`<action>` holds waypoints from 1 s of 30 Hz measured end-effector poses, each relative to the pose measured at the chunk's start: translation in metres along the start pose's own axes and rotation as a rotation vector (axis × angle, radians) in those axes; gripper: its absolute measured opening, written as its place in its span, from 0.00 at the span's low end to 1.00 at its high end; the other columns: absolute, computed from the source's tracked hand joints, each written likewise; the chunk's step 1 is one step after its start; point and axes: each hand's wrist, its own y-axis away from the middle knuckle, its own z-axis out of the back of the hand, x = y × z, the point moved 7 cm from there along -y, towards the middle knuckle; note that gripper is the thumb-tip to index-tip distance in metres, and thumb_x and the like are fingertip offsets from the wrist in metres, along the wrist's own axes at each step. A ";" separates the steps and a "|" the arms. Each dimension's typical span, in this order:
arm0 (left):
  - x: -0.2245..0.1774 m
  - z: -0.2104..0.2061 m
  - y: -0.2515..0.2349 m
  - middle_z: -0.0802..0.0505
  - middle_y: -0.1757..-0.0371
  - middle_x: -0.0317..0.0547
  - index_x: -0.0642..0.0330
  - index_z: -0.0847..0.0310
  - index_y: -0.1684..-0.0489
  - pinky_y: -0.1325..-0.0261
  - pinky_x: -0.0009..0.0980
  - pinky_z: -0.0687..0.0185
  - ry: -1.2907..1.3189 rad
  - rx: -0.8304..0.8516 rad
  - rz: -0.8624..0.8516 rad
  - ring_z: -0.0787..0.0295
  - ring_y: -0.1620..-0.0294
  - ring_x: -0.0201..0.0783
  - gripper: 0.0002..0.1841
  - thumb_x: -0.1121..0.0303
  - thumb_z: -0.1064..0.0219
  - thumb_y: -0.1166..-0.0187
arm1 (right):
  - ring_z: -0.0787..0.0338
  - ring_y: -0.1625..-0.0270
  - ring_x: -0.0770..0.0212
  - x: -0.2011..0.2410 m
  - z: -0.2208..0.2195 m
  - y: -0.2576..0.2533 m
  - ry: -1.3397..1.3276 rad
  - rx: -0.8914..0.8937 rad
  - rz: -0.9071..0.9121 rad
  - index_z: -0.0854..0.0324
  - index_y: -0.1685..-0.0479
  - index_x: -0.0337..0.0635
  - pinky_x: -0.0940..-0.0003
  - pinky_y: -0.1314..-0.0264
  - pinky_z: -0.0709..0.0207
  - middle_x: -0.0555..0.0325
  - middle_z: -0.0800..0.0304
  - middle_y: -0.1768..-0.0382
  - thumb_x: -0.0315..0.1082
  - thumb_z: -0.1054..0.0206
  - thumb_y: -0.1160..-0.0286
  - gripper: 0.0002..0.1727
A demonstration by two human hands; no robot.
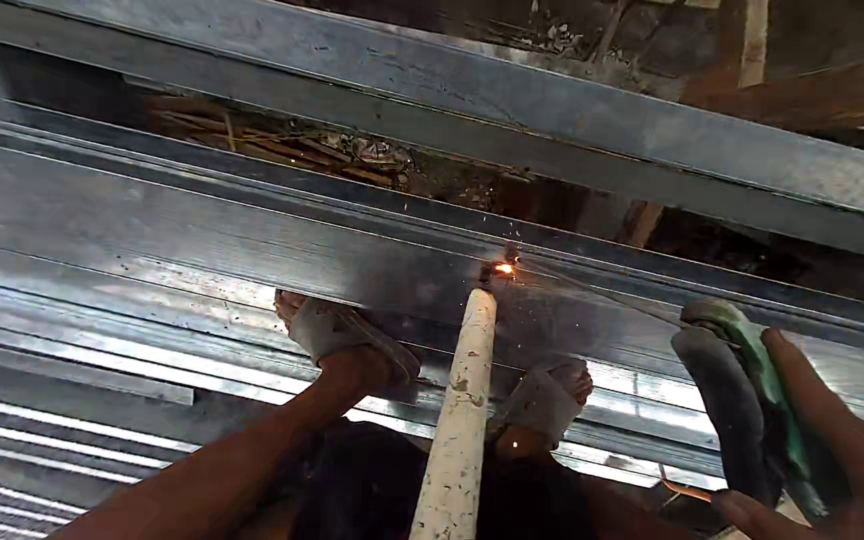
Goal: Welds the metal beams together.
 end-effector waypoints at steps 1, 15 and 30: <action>-0.002 -0.001 0.001 0.12 0.44 0.70 0.86 0.29 0.37 0.28 0.36 0.26 0.018 -0.014 0.030 0.15 0.36 0.45 0.50 0.38 0.26 0.40 | 0.14 0.37 0.69 0.000 -0.001 -0.001 0.015 0.006 -0.004 0.51 0.08 0.28 0.73 0.33 0.20 0.33 0.17 0.30 0.64 0.21 0.40 0.67; -0.008 -0.003 0.003 0.13 0.46 0.74 0.89 0.29 0.41 0.30 0.35 0.25 0.018 -0.121 0.086 0.14 0.39 0.48 0.42 0.53 0.25 0.42 | 0.19 0.28 0.75 -0.004 -0.004 0.002 0.018 -0.095 0.024 0.56 0.07 0.29 0.80 0.26 0.26 0.36 0.22 0.24 0.67 0.23 0.39 0.69; -0.018 -0.018 0.067 0.18 0.68 0.34 0.58 0.28 0.51 0.63 0.26 0.19 0.103 -0.230 -0.114 0.19 0.69 0.29 0.14 0.60 0.33 0.25 | 0.13 0.67 0.67 -0.067 -0.046 -0.047 -0.477 -0.478 0.161 0.57 0.05 0.50 0.67 0.67 0.13 0.58 0.13 0.54 0.72 0.25 0.42 0.66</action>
